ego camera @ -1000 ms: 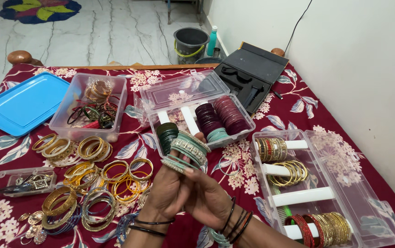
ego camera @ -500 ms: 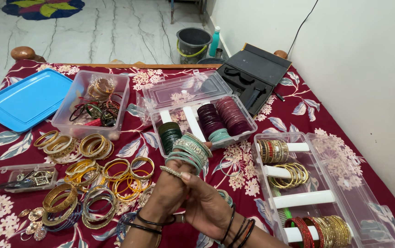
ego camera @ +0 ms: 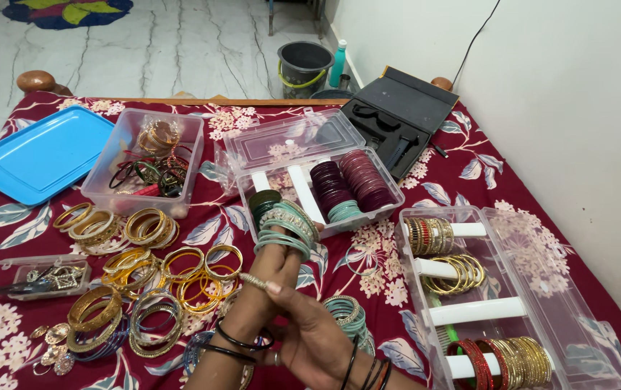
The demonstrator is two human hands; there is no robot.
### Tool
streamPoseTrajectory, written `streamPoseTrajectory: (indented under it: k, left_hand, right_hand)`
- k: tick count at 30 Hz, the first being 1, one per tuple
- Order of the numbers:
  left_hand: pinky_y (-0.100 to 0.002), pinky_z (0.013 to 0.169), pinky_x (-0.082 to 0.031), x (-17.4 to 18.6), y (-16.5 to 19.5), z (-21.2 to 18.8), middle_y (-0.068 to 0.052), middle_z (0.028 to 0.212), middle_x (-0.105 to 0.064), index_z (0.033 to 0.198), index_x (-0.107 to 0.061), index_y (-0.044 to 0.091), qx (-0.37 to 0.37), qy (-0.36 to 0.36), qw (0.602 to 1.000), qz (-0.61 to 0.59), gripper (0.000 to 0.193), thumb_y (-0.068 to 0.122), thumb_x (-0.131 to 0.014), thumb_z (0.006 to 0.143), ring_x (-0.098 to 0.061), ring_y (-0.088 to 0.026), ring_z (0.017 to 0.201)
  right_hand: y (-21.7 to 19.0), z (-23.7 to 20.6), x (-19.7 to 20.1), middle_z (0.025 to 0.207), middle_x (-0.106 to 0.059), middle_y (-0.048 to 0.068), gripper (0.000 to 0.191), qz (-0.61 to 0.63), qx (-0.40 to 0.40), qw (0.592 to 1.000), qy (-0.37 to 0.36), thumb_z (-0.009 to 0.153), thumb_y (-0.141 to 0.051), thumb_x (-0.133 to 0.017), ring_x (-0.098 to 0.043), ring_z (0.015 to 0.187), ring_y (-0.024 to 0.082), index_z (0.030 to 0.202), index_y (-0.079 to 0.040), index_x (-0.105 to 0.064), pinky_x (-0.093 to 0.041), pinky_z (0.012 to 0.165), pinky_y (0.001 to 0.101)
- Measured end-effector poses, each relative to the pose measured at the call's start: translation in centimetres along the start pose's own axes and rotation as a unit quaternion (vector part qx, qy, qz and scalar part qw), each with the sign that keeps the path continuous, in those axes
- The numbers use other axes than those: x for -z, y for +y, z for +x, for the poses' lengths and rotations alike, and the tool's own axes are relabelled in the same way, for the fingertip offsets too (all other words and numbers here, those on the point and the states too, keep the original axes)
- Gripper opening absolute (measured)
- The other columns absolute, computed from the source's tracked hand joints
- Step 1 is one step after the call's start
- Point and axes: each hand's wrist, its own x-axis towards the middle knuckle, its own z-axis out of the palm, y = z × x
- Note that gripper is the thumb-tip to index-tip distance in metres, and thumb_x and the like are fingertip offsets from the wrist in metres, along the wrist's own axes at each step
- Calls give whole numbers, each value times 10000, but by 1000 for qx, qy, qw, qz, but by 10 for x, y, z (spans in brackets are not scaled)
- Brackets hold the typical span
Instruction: The person fastens a smartwatch onto their wrist, puts on bangles and a ring, then removes the watch and places it in its storage case. They then take bangles off their wrist and sort them into divided plastic storage boxes on the bed.
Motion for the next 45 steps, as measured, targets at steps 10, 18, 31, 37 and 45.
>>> streamPoseTrajectory:
  k: [10,18,31,37,45]
  left_hand:
    - [-564,709,-509,-5,-44,19,-302,945,-661,1206,-469,-19,-43,45,966,250,269,92,-521,967,-621,-507,831]
    - [-477,857,-494,1,1,24,-230,1097,-624,1296,-504,-72,65,81,995,0,303,45,-475,1017,-616,-353,969]
    - [-365,1146,-447,-12,40,-9,-256,1403,-545,1403,-436,-118,98,16,779,-619,400,-21,-358,1023,-556,-268,1297]
    - [-347,1086,-482,-17,35,-8,-253,1393,-548,1417,-420,-108,84,0,754,-651,392,-31,-359,1037,-579,-243,1239]
    - [-267,838,-529,-13,37,-9,-146,1215,-637,1383,-539,5,153,14,923,-352,371,18,-397,1041,-580,-136,958]
  right_hand:
    - [8,3,-4,1039,-699,79,621,-26,28,998,49,887,-514,-714,-659,867,192,1235,-4,-655,-594,756,447]
    - [38,6,7,1199,-694,53,545,-2,14,997,-82,958,-449,-654,-684,1085,179,1326,-56,-567,-553,969,405]
    - [-40,24,19,1280,-624,76,509,159,163,970,-81,986,-374,-630,-570,1245,198,1370,-52,-540,-458,1123,378]
    - [-35,22,18,1211,-672,74,557,182,122,975,-21,901,-385,-680,-628,1189,192,1325,-39,-578,-478,1095,376]
    - [-32,15,12,1189,-665,18,453,113,98,989,-18,906,-331,-713,-622,1150,145,1271,-86,-604,-498,1053,360]
